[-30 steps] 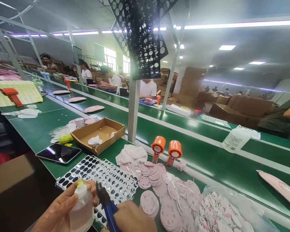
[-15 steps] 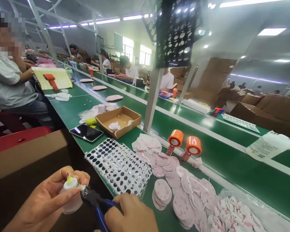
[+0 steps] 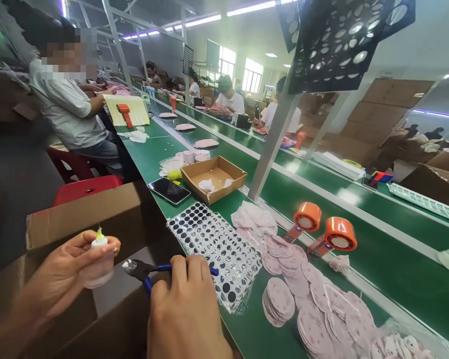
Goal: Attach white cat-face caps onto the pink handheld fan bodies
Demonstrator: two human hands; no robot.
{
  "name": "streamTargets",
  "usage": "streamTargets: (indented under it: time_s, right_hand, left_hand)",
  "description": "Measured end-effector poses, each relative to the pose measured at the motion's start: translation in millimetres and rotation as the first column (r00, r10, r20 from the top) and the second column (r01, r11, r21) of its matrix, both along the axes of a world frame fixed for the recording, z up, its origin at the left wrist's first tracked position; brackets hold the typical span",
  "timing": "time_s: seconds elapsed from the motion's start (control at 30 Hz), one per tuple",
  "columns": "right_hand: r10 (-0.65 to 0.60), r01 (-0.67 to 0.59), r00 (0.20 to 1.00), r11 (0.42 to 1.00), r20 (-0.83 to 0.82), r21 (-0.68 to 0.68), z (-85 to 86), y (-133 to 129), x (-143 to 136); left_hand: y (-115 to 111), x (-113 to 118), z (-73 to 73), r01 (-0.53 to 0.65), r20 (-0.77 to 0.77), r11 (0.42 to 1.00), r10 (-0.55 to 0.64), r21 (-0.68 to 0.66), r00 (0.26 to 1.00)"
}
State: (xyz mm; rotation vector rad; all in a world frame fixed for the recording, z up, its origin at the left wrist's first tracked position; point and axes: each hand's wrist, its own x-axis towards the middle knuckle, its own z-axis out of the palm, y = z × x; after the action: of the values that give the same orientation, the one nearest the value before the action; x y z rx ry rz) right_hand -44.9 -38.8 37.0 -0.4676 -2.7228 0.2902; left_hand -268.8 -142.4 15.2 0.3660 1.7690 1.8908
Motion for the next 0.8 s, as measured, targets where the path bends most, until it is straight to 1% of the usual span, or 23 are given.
streamTargets:
  time_s: [0.07, 0.17, 0.23, 0.3, 0.37, 0.43, 0.53, 0.63, 0.7, 0.8]
  right_hand:
    - [0.011, -0.011, 0.999, 1.0, 0.046, -0.013, 2.1, 0.6, -15.0]
    - [0.053, -0.051, 0.991, 0.999, 0.123, -0.017, -2.0, 4.4, -35.4]
    - [0.063, -0.066, 0.982, 0.998, 0.179, 0.006, -7.6, 7.7, -46.8]
    - [0.054, -0.063, 0.977, 0.997, 0.207, 0.038, -12.7, 10.6, -55.8]
    - [0.06, -0.074, 0.979, 0.995, 0.197, 0.066, -15.8, 12.6, -62.4]
    - [0.074, -0.09, 0.981, 0.993, 0.178, 0.083, -16.9, 13.3, -66.7]
    - [0.086, -0.101, 0.984, 0.991, 0.156, 0.091, -17.4, 11.8, -69.6]
    - [0.059, -0.068, 0.995, 0.99, 0.076, 0.121, -20.3, 9.1, -68.4]
    - [0.036, -0.036, 0.999, 0.987, 0.005, 0.154, -23.0, 8.0, -65.4]
    - [0.025, -0.003, 0.995, 0.974, -0.096, 0.225, -23.6, 8.4, -58.4]
  left_hand:
    - [-1.0, -25.7, -7.5, -0.047, -0.083, 0.998, 0.042, -0.053, 0.996]
    - [-4.7, -59.3, -24.9, -0.12, -0.198, 0.981, 0.089, -0.154, 0.976]
    - [-9.2, -74.8, -36.6, -0.172, -0.243, 0.963, 0.12, -0.206, 0.963]
    - [-14.1, -82.1, -44.1, -0.195, -0.261, 0.954, 0.133, -0.228, 0.956]
    - [-17.8, -80.1, -45.2, -0.178, -0.256, 0.959, 0.119, -0.22, 0.959]
    - [-19.2, -69.2, -39.8, -0.126, -0.234, 0.974, 0.08, -0.188, 0.969]
    - [-16.3, -43.1, -24.1, -0.012, -0.186, 0.991, -0.013, -0.134, 0.982]
    - [-9.4, -19.4, -8.3, 0.075, -0.176, 0.99, -0.095, -0.118, 0.98]
    - [-4.7, -10.3, -2.2, 0.082, -0.199, 0.988, -0.107, -0.128, 0.974]
    - [0.2, -5.9, -1.7, 0.055, -0.243, 0.989, -0.088, -0.141, 0.966]
